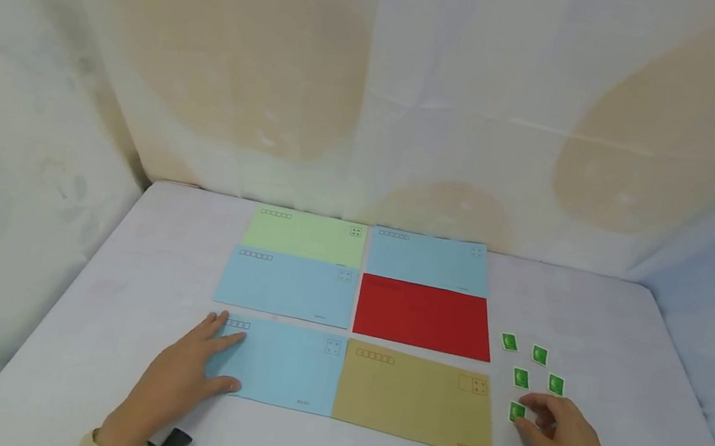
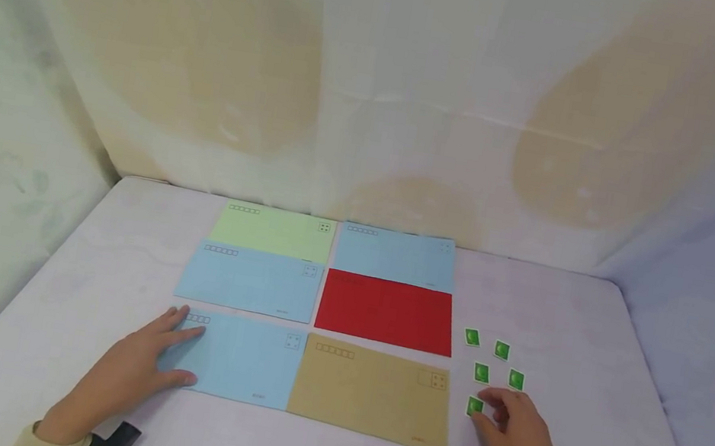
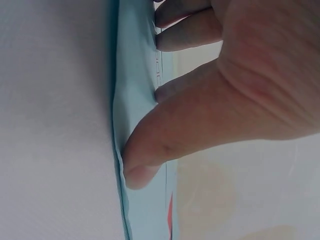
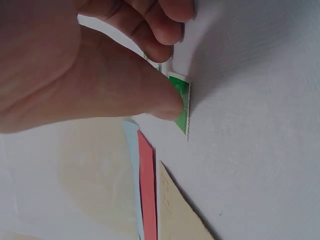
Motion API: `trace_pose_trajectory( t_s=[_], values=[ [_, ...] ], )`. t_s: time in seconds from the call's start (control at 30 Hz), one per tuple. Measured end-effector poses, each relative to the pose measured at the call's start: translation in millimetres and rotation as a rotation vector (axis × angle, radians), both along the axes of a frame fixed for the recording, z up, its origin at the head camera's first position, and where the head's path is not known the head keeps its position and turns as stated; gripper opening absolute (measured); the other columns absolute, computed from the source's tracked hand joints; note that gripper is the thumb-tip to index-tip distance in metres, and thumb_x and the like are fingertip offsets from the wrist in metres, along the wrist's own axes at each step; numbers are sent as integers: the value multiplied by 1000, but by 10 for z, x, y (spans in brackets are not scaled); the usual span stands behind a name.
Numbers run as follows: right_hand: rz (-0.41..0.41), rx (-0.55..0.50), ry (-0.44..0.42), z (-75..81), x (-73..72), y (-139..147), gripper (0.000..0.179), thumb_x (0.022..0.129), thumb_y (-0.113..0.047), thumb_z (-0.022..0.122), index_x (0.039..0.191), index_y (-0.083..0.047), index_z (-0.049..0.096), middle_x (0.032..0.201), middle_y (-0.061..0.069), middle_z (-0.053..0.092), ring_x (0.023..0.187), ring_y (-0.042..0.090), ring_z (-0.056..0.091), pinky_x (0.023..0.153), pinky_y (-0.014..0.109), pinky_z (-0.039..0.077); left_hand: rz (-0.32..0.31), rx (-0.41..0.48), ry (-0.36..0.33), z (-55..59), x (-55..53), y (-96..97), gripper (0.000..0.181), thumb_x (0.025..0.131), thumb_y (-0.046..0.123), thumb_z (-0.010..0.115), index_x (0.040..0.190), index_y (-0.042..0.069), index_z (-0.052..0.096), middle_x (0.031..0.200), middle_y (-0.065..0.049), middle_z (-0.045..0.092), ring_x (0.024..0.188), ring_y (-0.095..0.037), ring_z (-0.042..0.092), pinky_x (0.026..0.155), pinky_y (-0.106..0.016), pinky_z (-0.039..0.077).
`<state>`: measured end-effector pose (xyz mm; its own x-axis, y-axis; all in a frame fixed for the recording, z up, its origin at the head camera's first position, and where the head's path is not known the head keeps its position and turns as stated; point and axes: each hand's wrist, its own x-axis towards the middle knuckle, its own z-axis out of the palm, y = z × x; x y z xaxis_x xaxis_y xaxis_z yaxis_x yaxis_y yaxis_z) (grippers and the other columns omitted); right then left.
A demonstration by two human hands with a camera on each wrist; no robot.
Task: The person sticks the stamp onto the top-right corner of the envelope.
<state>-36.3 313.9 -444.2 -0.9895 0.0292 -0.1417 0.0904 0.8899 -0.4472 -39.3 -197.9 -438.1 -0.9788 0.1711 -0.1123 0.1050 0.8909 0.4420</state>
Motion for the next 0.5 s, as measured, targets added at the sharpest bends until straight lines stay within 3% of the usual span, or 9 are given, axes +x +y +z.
trace_pose_trajectory(
  t_s=[0.3, 0.5],
  values=[
    [-53, -27, -66, -23, -40, 8, 31, 90, -8, 73, 116, 5, 63, 102, 14, 59, 87, 25, 54, 77, 42, 56, 13, 19, -29, -29, -15, 0, 74, 71, 32, 90, 136, 8, 64, 156, -23, 37, 146, -43, 29, 107, -62, 39],
    [-79, -34, -96, -28, -82, 8, 23, 91, -10, 72, 107, 3, 60, 98, 12, 61, 86, 24, 56, 75, 41, 54, 25, 29, -31, -27, -8, 0, 74, 70, 33, 90, 136, 10, 64, 156, -22, 38, 146, -43, 29, 107, -62, 39]
  ],
)
